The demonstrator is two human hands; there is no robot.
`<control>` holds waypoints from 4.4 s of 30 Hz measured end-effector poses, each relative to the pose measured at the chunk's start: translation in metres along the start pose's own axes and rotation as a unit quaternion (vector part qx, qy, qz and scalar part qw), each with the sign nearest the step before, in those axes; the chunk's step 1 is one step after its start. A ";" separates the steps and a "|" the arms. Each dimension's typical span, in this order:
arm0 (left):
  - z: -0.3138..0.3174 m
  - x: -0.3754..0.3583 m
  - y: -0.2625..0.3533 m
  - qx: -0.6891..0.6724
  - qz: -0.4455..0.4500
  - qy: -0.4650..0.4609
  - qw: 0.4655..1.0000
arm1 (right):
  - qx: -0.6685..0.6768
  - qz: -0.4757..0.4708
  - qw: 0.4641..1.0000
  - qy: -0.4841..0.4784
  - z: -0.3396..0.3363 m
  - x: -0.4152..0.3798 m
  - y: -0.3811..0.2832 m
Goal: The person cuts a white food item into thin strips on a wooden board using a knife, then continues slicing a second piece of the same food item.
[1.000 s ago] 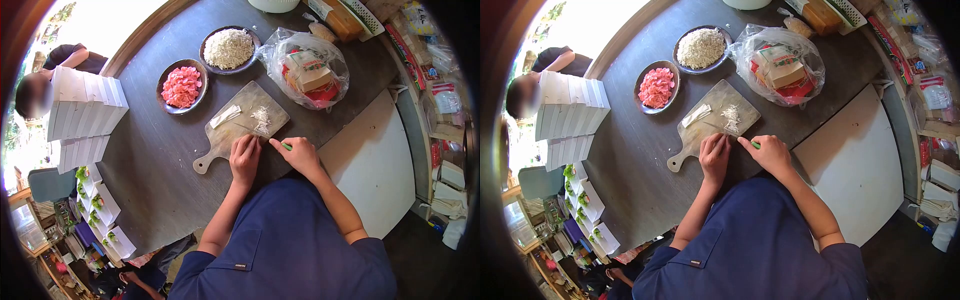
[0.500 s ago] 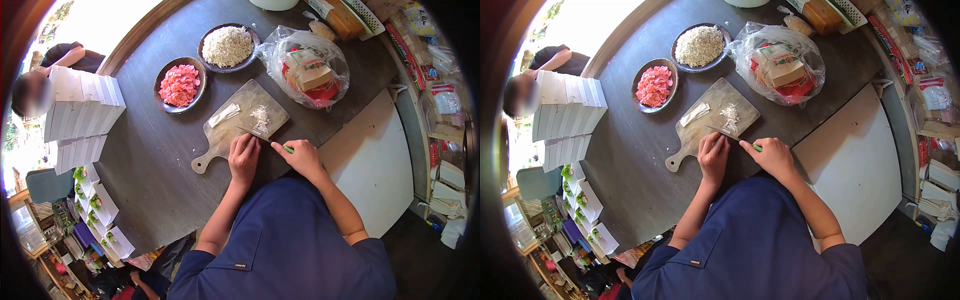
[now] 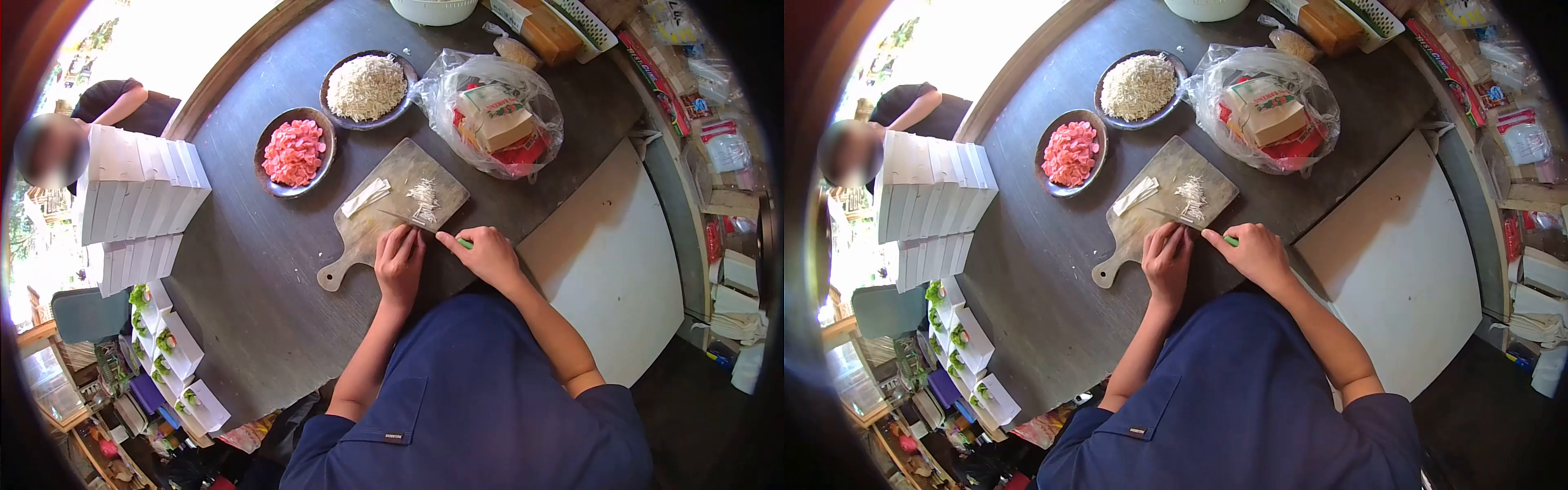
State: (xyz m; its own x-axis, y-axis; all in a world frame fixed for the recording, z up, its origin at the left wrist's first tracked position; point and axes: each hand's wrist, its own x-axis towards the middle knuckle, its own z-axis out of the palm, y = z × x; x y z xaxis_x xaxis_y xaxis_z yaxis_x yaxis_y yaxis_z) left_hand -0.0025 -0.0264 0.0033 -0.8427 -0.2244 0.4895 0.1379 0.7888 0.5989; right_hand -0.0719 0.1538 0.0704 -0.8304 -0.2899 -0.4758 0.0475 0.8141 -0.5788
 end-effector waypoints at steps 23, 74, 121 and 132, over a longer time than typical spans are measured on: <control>0.001 -0.001 -0.002 0.001 0.000 0.004 1.000 | 0.007 -0.011 1.000 0.019 0.011 0.005 0.003; 0.000 0.000 -0.001 -0.006 -0.010 0.012 1.000 | -0.018 -0.002 1.000 0.006 -0.002 -0.004 0.000; 0.003 -0.009 -0.003 0.036 -0.006 0.005 0.999 | -0.005 -0.015 1.000 0.015 -0.003 0.012 0.002; 0.001 -0.008 -0.002 0.038 0.002 0.008 0.999 | -0.021 -0.034 0.999 0.030 0.000 -0.004 0.006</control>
State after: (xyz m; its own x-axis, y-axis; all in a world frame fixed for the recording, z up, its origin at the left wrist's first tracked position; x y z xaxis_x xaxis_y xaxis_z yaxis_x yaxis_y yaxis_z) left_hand 0.0032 -0.0259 -0.0027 -0.8341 -0.2298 0.5015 0.1002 0.8309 0.5474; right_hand -0.0679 0.1596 0.0686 -0.8626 -0.3153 -0.3955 -0.0322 0.8145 -0.5792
